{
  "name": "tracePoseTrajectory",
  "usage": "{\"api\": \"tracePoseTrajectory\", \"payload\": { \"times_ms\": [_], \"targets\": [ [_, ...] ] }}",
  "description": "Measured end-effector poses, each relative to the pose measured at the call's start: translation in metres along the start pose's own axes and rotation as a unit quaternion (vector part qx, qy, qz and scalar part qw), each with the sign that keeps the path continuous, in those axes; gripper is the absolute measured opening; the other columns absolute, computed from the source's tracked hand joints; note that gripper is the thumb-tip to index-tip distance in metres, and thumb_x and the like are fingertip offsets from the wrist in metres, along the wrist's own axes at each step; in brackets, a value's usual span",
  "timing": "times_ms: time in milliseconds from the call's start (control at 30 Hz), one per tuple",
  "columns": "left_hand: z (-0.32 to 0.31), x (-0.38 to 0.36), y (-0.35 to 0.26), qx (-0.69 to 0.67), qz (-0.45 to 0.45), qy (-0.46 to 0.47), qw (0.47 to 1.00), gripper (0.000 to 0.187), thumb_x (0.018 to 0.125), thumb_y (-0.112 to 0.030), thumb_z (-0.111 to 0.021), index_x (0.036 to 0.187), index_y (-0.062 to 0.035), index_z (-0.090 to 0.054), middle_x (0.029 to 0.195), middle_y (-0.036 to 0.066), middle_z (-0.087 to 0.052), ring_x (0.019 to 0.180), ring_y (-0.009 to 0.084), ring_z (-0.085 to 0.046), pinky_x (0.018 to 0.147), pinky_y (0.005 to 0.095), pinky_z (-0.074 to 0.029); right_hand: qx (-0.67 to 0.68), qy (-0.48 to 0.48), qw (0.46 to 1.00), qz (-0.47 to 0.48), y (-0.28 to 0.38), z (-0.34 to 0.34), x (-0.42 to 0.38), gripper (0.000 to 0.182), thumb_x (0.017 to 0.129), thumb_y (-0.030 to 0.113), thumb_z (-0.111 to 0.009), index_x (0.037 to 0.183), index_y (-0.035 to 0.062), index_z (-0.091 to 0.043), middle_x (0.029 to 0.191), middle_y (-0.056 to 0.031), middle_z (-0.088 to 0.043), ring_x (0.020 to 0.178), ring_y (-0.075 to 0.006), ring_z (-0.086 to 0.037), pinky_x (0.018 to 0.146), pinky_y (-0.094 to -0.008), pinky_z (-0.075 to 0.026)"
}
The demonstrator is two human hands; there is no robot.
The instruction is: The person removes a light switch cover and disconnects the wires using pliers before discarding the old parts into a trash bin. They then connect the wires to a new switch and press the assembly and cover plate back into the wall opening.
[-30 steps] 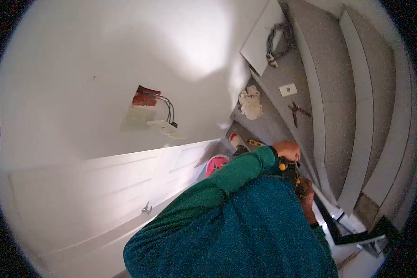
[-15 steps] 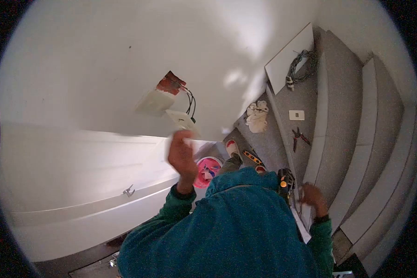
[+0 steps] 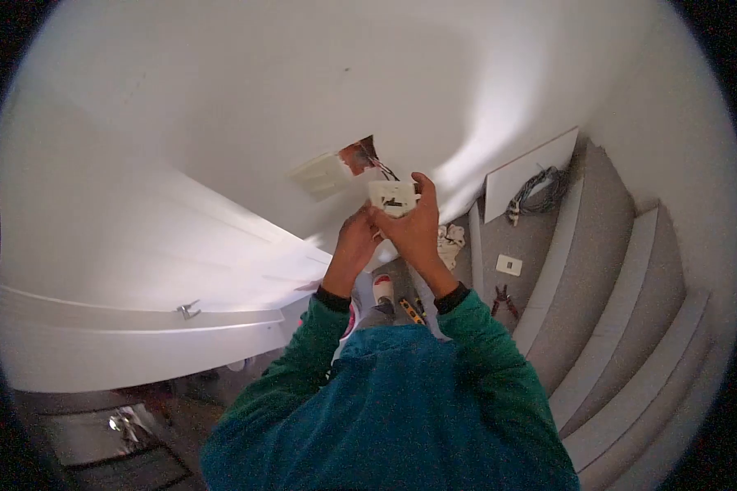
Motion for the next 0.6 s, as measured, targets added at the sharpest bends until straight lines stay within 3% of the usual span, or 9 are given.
{"api": "tracePoseTrajectory", "payload": {
  "times_ms": [33,100,133,167,267,367,433,600],
  "targets": [
    [0.001,0.012,0.000,-0.012,-0.006,-0.004,1.000,0.045,0.098,-0.038,-0.044,0.126,-0.0045,-0.052,0.123,0.009,-0.058,0.109,0.0150,-0.056,0.092,0.0328,-0.045,0.038,-0.011,0.999,0.018,-0.005,-0.002,0.003,0.079,0.067,0.018,-0.082,0.129,-0.0022,-0.038,0.098,-0.0134,-0.064,0.084,-0.0184,-0.065,0.072,-0.0288,-0.054],
    [-0.008,0.027,-0.009,-0.084,-0.106,0.048,0.990,0.036,0.095,-0.031,-0.054,0.120,-0.0042,-0.055,0.117,0.008,-0.061,0.106,0.0149,-0.058,0.089,0.0311,-0.047,0.071,0.038,0.997,0.008,-0.007,0.006,0.002,0.073,0.066,0.020,-0.083,0.123,-0.0028,-0.044,0.101,-0.0132,-0.063,0.086,-0.0184,-0.064,0.075,-0.0299,-0.053],
    [-0.012,0.030,-0.011,-0.096,-0.109,0.045,0.988,0.036,0.095,-0.031,-0.054,0.120,-0.0042,-0.055,0.117,0.008,-0.061,0.106,0.0149,-0.058,0.089,0.0311,-0.047,0.110,0.076,0.991,-0.006,-0.006,0.010,0.003,0.068,0.065,0.022,-0.084,0.117,-0.0035,-0.050,0.104,-0.0130,-0.063,0.089,-0.0185,-0.063,0.079,-0.0311,-0.053],
    [-0.014,0.033,-0.012,-0.112,-0.090,0.020,0.989,0.030,0.095,-0.027,-0.056,0.115,-0.0049,-0.056,0.111,0.007,-0.063,0.101,0.0148,-0.060,0.086,0.0303,-0.049,0.137,0.109,0.983,-0.051,-0.015,0.013,0.002,0.056,0.066,0.023,-0.084,0.108,-0.0020,-0.057,0.094,-0.0084,-0.066,0.082,-0.0156,-0.064,0.074,-0.0288,-0.053],
    [-0.019,0.034,-0.006,-0.168,-0.074,-0.011,0.983,0.022,0.092,-0.020,-0.062,0.109,-0.0061,-0.059,0.100,0.006,-0.066,0.091,0.0148,-0.063,0.081,0.0295,-0.052,0.162,0.142,0.972,-0.093,-0.036,0.033,0.009,0.053,0.065,0.024,-0.085,0.105,-0.0007,-0.060,0.094,-0.0081,-0.067,0.080,-0.0155,-0.065,0.074,-0.0285,-0.053],
    [-0.013,0.043,0.009,-0.201,-0.115,-0.007,0.973,0.021,0.091,-0.018,-0.064,0.108,-0.0059,-0.060,0.102,0.007,-0.066,0.092,0.0150,-0.063,0.084,0.0302,-0.052,0.239,0.168,0.953,-0.083,-0.046,0.042,0.023,0.065,0.067,0.027,-0.084,0.117,-0.0010,-0.055,0.103,-0.0113,-0.066,0.089,-0.0166,-0.064,0.079,-0.0292,-0.052],
    [-0.013,0.037,0.003,-0.116,-0.189,-0.002,0.975,0.021,0.089,-0.014,-0.066,0.107,-0.0048,-0.061,0.102,0.007,-0.067,0.093,0.0153,-0.063,0.084,0.0304,-0.052,0.305,0.199,0.928,-0.076,-0.040,0.047,0.026,0.074,0.072,0.030,-0.079,0.130,-0.0004,-0.045,0.113,-0.0139,-0.063,0.100,-0.0195,-0.061,0.087,-0.0310,-0.048],
    [-0.012,0.022,-0.019,-0.057,-0.236,-0.013,0.970,0.024,0.086,-0.009,-0.069,0.106,0.0008,-0.062,0.097,0.010,-0.069,0.091,0.0168,-0.066,0.082,0.0303,-0.055,0.201,0.167,0.958,-0.117,-0.032,0.058,0.037,0.067,0.082,0.032,-0.066,0.136,0.0013,-0.041,0.120,-0.0125,-0.057,0.104,-0.0210,-0.057,0.089,-0.0331,-0.047]
  ]
}}
Point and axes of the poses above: each hand's wrist, its own x-axis towards the middle knuckle, its own z-axis out of the back of the hand, y = z × x, the point moved 4 cm from there along x, towards the middle knuckle
